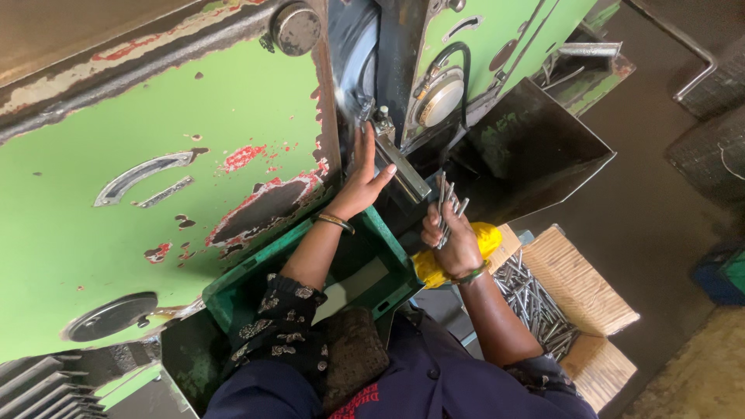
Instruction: The person repeatedly picks small metal rods from a cardboard box and grinds their ends against a rotating grinding wheel on a green machine. After grinding, the rods are returned to the box. The person also briefly moves a green bin containing similar rods.
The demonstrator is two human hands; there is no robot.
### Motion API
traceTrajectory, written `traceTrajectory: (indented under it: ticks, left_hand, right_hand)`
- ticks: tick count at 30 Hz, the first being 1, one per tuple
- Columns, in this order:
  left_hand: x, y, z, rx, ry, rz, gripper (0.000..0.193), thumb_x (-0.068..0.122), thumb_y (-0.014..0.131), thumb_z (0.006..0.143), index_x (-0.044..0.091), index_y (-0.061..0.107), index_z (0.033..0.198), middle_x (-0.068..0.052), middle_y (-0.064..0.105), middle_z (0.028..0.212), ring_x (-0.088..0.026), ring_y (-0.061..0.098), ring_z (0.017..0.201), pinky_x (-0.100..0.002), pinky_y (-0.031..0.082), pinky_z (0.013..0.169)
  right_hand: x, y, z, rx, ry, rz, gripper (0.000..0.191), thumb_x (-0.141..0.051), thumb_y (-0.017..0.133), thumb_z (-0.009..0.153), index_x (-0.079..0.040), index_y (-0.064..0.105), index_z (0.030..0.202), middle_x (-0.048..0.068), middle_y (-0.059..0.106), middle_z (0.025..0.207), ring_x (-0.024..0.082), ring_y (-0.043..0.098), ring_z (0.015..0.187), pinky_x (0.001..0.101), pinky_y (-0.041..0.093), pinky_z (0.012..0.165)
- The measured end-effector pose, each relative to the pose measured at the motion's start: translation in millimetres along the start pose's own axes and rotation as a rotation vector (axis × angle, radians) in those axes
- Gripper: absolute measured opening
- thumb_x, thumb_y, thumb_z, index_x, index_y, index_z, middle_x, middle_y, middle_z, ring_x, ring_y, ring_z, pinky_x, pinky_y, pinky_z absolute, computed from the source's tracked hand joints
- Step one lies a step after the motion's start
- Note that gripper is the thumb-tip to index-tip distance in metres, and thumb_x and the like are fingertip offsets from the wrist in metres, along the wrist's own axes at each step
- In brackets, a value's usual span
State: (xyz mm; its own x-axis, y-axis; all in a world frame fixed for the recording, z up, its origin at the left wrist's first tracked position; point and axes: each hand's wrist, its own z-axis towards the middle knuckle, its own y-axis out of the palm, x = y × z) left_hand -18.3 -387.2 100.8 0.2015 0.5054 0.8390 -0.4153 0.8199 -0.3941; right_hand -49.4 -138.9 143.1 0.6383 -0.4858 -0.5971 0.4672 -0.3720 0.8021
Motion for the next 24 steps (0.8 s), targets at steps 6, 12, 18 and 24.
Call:
traceTrajectory:
  ticks: [6, 12, 18, 24]
  left_hand:
    - [-0.1, -0.4, 1.1, 0.04, 0.012, 0.074, 0.113, 0.052, 0.069, 0.098, 0.009, -0.008, 0.169, -0.031, -0.017, 0.174, -0.046, -0.01, 0.164, -0.058, 0.008, 0.132]
    - [9.3, -2.9, 2.8, -0.005, 0.01, 0.081, 0.158, 0.065, 0.091, 0.064, 0.005, -0.017, 0.162, -0.036, -0.02, 0.167, -0.051, -0.012, 0.158, -0.06, 0.008, 0.127]
    - [6.1, -4.8, 2.3, -0.042, 0.007, 0.053, 0.157, 0.061, 0.092, 0.067, 0.006, -0.02, 0.162, -0.033, -0.023, 0.167, -0.049, -0.018, 0.158, -0.06, 0.005, 0.128]
    - [0.1, -13.0, 1.0, -0.117, -0.021, -0.084, 0.131, 0.053, 0.079, 0.086, 0.013, -0.018, 0.163, -0.028, -0.027, 0.168, -0.044, -0.019, 0.158, -0.056, 0.004, 0.127]
  right_hand:
    - [-3.8, 11.8, -6.4, -0.069, 0.071, -0.138, 0.064, -0.03, 0.062, 0.102, -0.021, 0.034, 0.159, 0.001, 0.051, 0.081, 0.007, 0.04, 0.058, 0.0216, 0.036, 0.051]
    - [-3.3, 9.3, 0.0, 0.083, 0.117, -0.194, 0.061, -0.033, 0.059, 0.103, -0.017, 0.037, 0.157, 0.003, 0.056, 0.086, 0.007, 0.042, 0.059, 0.0208, 0.036, 0.051]
    - [-0.8, 5.7, 2.8, 0.14, 0.103, -0.189, 0.056, -0.032, 0.055, 0.106, -0.013, 0.038, 0.155, 0.005, 0.061, 0.091, 0.005, 0.04, 0.057, 0.0191, 0.035, 0.049]
    - [1.5, -0.6, 6.0, 0.16, 0.095, -0.154, 0.052, -0.03, 0.054, 0.106, -0.012, 0.042, 0.153, 0.005, 0.061, 0.092, 0.006, 0.041, 0.058, 0.0188, 0.034, 0.048]
